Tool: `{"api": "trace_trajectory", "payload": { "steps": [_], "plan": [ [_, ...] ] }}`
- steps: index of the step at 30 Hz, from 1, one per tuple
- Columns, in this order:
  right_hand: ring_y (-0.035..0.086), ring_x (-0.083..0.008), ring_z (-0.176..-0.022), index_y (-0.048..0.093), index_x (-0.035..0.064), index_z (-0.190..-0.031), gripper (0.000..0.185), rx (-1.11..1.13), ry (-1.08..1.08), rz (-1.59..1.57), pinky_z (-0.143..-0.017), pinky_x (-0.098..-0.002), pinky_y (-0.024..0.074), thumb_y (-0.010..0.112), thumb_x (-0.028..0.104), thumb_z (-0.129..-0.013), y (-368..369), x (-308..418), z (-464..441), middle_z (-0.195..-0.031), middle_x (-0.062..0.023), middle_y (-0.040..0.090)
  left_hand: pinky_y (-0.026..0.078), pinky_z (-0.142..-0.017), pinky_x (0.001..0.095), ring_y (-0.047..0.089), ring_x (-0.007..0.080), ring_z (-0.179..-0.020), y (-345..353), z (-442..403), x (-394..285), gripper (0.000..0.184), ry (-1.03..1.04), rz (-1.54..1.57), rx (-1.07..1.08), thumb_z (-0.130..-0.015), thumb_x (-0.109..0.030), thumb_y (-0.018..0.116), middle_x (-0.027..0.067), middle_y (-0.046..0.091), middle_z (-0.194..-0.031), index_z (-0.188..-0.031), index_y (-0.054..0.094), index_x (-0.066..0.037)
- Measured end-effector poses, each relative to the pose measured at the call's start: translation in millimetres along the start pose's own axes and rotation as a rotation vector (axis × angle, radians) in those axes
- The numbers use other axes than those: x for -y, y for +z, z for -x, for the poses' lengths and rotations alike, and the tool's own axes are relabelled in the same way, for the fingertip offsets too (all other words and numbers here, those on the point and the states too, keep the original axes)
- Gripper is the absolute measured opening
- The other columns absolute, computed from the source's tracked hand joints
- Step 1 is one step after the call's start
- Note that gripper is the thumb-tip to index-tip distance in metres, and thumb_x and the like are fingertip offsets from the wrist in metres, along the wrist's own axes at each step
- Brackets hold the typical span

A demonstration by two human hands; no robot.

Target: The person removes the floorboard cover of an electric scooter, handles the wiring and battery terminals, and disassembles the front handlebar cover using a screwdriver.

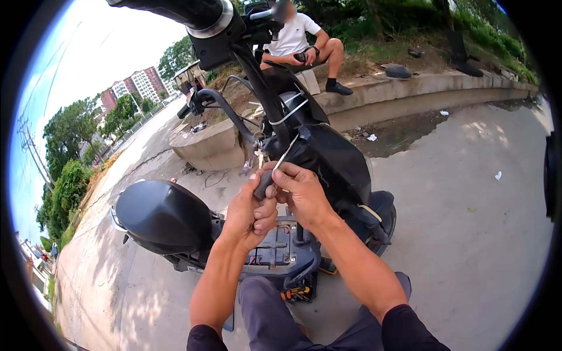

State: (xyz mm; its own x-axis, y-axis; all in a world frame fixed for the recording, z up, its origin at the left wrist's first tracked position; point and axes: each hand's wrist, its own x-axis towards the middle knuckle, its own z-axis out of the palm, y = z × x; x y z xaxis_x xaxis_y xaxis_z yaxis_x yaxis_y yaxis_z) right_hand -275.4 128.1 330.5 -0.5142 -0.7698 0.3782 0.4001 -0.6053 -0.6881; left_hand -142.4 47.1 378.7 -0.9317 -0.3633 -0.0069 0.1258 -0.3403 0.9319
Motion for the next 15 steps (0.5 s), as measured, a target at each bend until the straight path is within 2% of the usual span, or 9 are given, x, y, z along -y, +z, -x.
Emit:
{"api": "trace_trajectory", "payload": {
  "steps": [2,3,4,6,9,12,13,15],
  "plan": [
    [0.057,-0.0055,-0.072,0.073,0.0010,-0.119,0.021,-0.021,0.001,0.019,-0.066,-0.0225,0.0457,0.066,0.016,-0.106,0.6,5.5,1.8,-0.094,-0.0008,0.073,0.029,-0.043,0.0226,0.036,0.0072,-0.048,15.7,4.4,2.5,0.049,0.115,-0.243,-0.195,-0.115,-0.051,0.040,-0.0025,0.047,-0.061,-0.116,0.060,-0.005],
    [0.059,-0.0066,-0.075,0.072,0.0005,-0.120,0.023,-0.028,-0.001,0.031,-0.068,-0.0233,0.0481,0.067,0.017,-0.106,0.6,6.4,2.7,-0.099,-0.0023,0.075,0.032,-0.046,0.0231,0.043,0.0077,-0.054,3.7,5.7,5.8,0.049,0.257,-0.553,-0.167,-0.115,-0.048,0.043,-0.0018,0.054,-0.068,-0.125,0.058,-0.003],
    [0.061,-0.0076,-0.078,0.072,0.0000,-0.121,0.024,-0.035,-0.004,0.043,-0.071,-0.0241,0.0504,0.068,0.018,-0.105,1.0,6.6,2.7,-0.103,-0.0039,0.076,0.036,-0.047,0.0275,0.052,0.0140,-0.056,1.9,4.9,13.9,0.038,0.495,-0.902,-0.279,-0.113,-0.038,0.055,0.0026,0.058,-0.071,-0.126,0.058,-0.002],
    [0.062,-0.0081,-0.077,0.073,-0.0003,-0.116,0.022,-0.078,-0.016,0.003,-0.071,-0.0238,0.0529,0.072,0.018,-0.103,4.0,6.7,0.9,-0.104,-0.0068,0.077,0.043,-0.049,0.0365,0.063,0.0255,-0.059,14.3,20.2,19.7,0.035,0.919,-1.520,-0.438,-0.106,-0.030,0.067,0.0080,0.062,-0.071,-0.126,0.059,-0.002],
    [0.062,-0.0080,-0.075,0.075,0.0017,-0.111,0.020,-0.109,-0.031,0.007,-0.070,-0.0236,0.0535,0.075,0.018,-0.101,9.2,4.7,-1.1,-0.099,-0.0067,0.077,0.053,-0.056,0.0428,0.070,0.0303,-0.066,-3.5,3.7,26.4,0.035,1.076,-1.786,-0.602,-0.104,-0.036,0.068,0.0154,0.064,-0.071,-0.113,0.063,-0.003],
    [0.062,-0.0071,-0.076,0.075,0.0020,-0.110,0.019,-0.204,0.012,0.145,-0.068,-0.0238,0.0529,0.075,0.019,-0.101,9.1,2.5,-0.3,-0.098,-0.0062,0.077,0.046,-0.052,0.0469,0.068,0.0379,-0.064,-10.3,1.2,26.9,0.039,0.741,-1.714,-0.554,-0.101,-0.035,0.072,0.0141,0.069,-0.077,-0.117,0.059,-0.002],
    [0.060,-0.0083,-0.070,0.075,0.0011,-0.106,0.020,-0.187,0.005,0.174,-0.063,-0.0240,0.0479,0.075,0.021,-0.101,9.4,4.8,0.5,-0.086,-0.0017,0.070,0.041,-0.044,0.0399,0.060,0.0312,-0.050,-6.4,3.3,19.4,0.038,0.589,-1.473,-0.462,-0.106,-0.040,0.065,0.0096,0.065,-0.076,-0.111,0.058,-0.003],
    [0.059,-0.0080,-0.070,0.074,0.0013,-0.108,0.021,-0.137,0.044,0.057,-0.063,-0.0236,0.0475,0.075,0.021,-0.102,21.6,15.5,8.3,-0.088,-0.0021,0.071,0.037,-0.042,0.0342,0.051,0.0231,-0.046,-10.1,-1.9,10.9,0.041,0.231,-0.575,-0.221,-0.109,-0.044,0.057,0.0054,0.060,-0.075,-0.112,0.059,-0.004]
  ]
}}
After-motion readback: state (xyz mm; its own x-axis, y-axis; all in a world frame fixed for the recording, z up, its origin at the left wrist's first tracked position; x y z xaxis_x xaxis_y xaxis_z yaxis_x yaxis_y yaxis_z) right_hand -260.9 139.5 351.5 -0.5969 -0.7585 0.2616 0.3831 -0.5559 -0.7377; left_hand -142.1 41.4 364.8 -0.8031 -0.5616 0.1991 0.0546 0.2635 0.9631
